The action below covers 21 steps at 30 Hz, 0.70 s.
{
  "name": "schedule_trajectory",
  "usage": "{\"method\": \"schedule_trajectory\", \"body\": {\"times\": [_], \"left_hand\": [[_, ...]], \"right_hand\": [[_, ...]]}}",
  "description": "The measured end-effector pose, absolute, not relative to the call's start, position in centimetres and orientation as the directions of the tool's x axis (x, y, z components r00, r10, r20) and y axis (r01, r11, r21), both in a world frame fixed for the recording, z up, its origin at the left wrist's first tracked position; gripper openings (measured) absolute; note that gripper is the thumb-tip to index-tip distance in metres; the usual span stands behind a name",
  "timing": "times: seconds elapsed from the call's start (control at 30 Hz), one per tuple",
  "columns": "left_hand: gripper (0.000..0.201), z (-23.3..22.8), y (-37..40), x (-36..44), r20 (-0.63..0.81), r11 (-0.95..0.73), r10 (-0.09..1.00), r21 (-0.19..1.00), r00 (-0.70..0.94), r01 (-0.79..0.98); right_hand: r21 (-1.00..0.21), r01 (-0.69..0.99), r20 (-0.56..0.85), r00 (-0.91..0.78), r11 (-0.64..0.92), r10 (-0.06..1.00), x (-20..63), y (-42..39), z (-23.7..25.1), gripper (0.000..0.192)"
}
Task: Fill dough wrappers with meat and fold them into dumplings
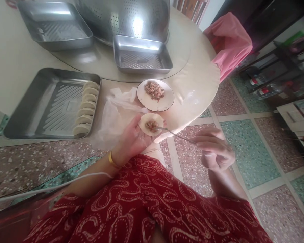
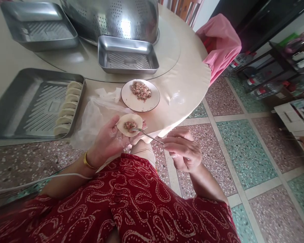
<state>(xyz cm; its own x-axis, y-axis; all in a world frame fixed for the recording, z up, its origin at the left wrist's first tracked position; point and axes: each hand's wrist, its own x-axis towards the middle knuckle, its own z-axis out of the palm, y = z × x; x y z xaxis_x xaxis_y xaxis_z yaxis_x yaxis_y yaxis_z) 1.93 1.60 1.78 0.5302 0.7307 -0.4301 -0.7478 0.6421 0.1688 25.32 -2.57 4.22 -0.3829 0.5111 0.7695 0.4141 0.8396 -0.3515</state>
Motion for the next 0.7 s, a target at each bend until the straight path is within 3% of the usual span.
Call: {"method": "schedule_trajectory", "body": {"times": [0.27,0.57,0.7], "left_hand": [[0.055,1.6,1.2,2.2,-0.42,0.688,0.701,0.186,0.577,-0.701],[0.052,1.6,1.3,1.8,-0.413,0.682,0.707,0.188,0.573,-0.706],[0.055,1.8,1.5,1.8,-0.411,0.685,0.709,0.209,0.573,-0.698]], "right_hand": [[-0.312,0.426,0.756,-0.43,0.849,0.494,25.1,-2.1,3.3,0.024],[-0.359,0.378,0.792,-0.361,0.853,0.493,25.2,-2.1,4.0,0.024],[-0.335,0.354,0.773,-0.426,0.873,0.47,25.4,-2.7,4.2,0.026]]}}
